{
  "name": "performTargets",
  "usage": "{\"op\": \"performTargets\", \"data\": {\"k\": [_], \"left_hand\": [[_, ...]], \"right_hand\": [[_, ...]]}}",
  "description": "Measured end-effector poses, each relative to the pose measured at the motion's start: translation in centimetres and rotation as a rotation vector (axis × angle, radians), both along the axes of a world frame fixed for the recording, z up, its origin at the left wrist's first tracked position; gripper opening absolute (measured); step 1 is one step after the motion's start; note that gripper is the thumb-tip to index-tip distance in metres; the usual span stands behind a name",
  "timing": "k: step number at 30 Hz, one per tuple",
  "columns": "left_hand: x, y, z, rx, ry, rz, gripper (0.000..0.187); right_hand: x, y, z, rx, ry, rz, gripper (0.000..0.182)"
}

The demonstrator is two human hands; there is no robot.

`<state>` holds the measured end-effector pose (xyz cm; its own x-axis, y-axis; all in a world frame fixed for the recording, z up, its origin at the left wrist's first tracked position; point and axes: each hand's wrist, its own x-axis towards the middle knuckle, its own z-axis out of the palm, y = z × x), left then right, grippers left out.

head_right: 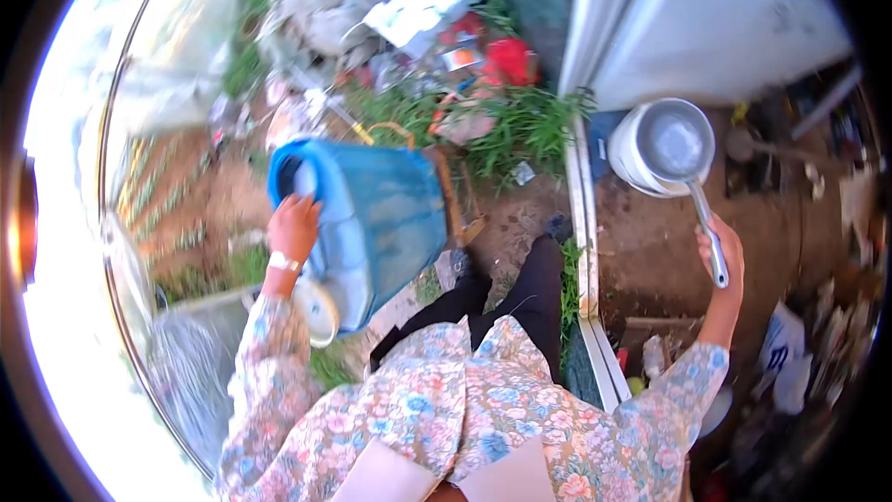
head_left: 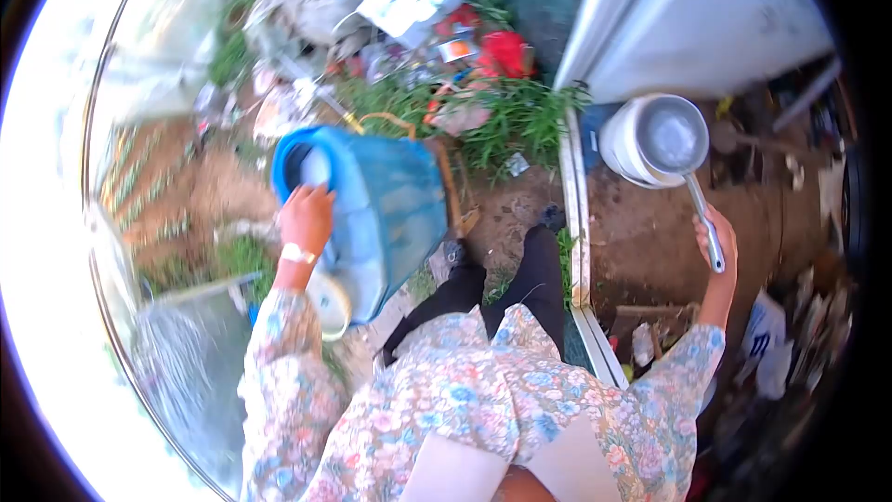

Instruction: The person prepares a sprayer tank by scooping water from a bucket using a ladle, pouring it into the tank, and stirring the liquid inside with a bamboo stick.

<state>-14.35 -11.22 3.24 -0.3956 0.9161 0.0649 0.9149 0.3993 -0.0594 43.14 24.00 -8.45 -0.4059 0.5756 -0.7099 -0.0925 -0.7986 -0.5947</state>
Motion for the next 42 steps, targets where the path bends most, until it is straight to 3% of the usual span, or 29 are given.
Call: {"op": "performTargets", "data": {"k": [5, 7, 9, 10, 14, 17, 21, 33, 42], "left_hand": [[-2.3, -2.0, -0.1, 0.016, -0.213, 0.004, 0.013], [-4.4, -2.9, -0.2, 0.127, -0.478, 0.021, 0.015], [-6.2, -3.2, -0.2, 0.338, -0.635, 0.114, 0.018], [-6.8, -3.2, 0.7, 0.322, -0.638, 0.192, 0.019], [-10.3, -2.2, -0.7, 0.579, -1.464, 0.455, 0.020], [-10.6, -1.2, -1.5, 0.718, -1.785, 0.564, 0.020], [-10.8, 0.7, -2.7, 0.811, -2.000, 0.705, 0.026], [-10.8, 1.1, -3.5, 0.917, -2.002, 0.816, 0.022], [-12.0, 1.4, -4.1, 0.892, -1.990, 0.755, 0.012]], "right_hand": [[-9.0, -5.7, 8.0, 0.013, 0.185, 0.008, 0.046], [-13.2, -7.9, 10.7, -0.008, 0.311, 0.080, 0.045], [-17.5, -9.9, 13.0, -0.049, 0.387, 0.151, 0.044], [-19.9, -11.0, 14.3, -0.058, 0.408, 0.188, 0.043], [-28.2, -14.9, 17.5, -0.033, 0.492, 0.291, 0.037], [-33.0, -17.2, 19.1, 0.033, 0.436, 0.376, 0.045], [-37.8, -20.5, 21.4, 0.212, 0.336, 0.518, 0.045], [-42.8, -24.3, 21.8, 0.525, 0.141, 0.659, 0.025], [-43.3, -25.6, 22.8, 0.636, 0.075, 0.681, 0.039]]}}
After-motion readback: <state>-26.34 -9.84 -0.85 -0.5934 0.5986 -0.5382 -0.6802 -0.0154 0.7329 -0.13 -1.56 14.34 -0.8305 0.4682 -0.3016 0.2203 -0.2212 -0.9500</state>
